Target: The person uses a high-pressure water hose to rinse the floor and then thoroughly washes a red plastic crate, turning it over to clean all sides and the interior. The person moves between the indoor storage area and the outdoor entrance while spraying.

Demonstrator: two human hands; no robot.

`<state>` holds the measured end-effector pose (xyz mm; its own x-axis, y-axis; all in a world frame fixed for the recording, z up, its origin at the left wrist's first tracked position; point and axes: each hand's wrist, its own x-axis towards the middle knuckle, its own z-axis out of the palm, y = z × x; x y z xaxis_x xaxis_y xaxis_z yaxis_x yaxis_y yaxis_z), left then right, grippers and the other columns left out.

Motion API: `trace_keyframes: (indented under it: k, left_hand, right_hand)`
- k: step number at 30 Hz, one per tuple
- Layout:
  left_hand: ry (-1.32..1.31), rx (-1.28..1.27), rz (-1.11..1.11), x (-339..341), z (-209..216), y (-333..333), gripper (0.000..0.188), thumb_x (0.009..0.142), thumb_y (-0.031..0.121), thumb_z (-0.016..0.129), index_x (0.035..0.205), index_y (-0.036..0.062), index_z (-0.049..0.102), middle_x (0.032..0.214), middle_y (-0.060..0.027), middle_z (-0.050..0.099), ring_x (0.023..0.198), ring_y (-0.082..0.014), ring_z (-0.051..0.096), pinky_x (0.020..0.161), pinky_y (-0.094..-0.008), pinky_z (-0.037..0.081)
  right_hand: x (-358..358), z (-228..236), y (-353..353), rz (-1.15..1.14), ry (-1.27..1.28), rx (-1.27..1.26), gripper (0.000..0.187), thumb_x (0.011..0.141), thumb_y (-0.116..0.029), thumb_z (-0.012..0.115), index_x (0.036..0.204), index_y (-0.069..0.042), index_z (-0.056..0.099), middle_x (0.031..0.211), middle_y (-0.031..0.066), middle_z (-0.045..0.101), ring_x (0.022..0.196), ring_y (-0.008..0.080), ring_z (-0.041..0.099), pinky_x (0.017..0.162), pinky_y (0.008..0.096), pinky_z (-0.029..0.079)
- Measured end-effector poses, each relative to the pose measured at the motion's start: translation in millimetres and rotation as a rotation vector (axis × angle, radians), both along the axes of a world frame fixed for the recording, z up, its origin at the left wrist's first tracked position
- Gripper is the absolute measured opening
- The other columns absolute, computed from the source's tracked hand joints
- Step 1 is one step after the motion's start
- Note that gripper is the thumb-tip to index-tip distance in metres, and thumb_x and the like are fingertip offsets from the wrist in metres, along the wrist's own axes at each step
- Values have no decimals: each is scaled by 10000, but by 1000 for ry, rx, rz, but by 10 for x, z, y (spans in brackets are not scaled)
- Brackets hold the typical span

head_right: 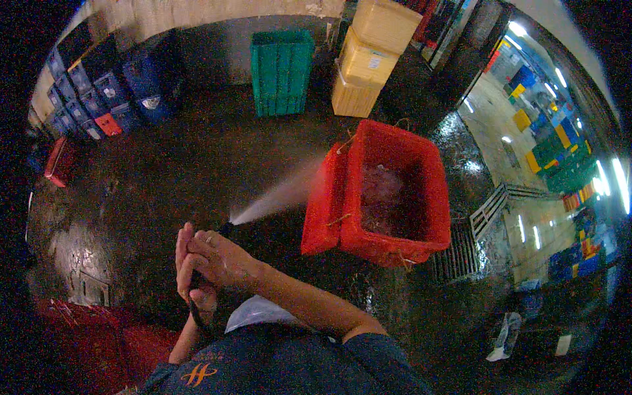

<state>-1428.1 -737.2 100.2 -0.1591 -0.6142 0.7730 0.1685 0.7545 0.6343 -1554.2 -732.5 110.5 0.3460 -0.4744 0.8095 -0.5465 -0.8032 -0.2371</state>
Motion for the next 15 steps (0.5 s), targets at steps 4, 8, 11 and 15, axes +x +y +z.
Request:
trace_keyframes:
  k: [4,8,11,15]
  left_hand:
    - [-85,-19,-26,98,178,270,773,940,701,312,1080,14,638,1480,-304,349,1387,-494,303,1123,-598,244]
    - [-74,-31,-35,64,199,457,754,925,726,307,1107,71,633,1520,-315,268,1423,-482,231,1131,-601,224]
    - [-37,-68,-34,-9,201,482,747,943,703,286,1040,47,627,1479,-297,358,1409,-500,251,1137,-616,192]
    - [135,-52,-53,8,305,500,722,954,689,276,1016,44,596,1464,-291,391,1378,-519,302,1139,-629,176]
  right_hand:
    - [9,22,212,206,-124,68,287,781,-207,646,1009,-64,546,1204,224,544,1131,427,529,970,502,439]
    - [19,36,429,296,-297,191,374,826,-186,640,1136,-28,504,1284,241,515,1185,428,514,998,501,424]
    - [23,47,527,327,-499,352,490,863,-160,614,1298,-1,454,1325,220,506,1201,391,521,1002,486,418]
    - [-126,-83,693,-126,-490,122,616,869,-138,606,1423,-1,374,1339,205,499,1246,365,494,1047,436,383]
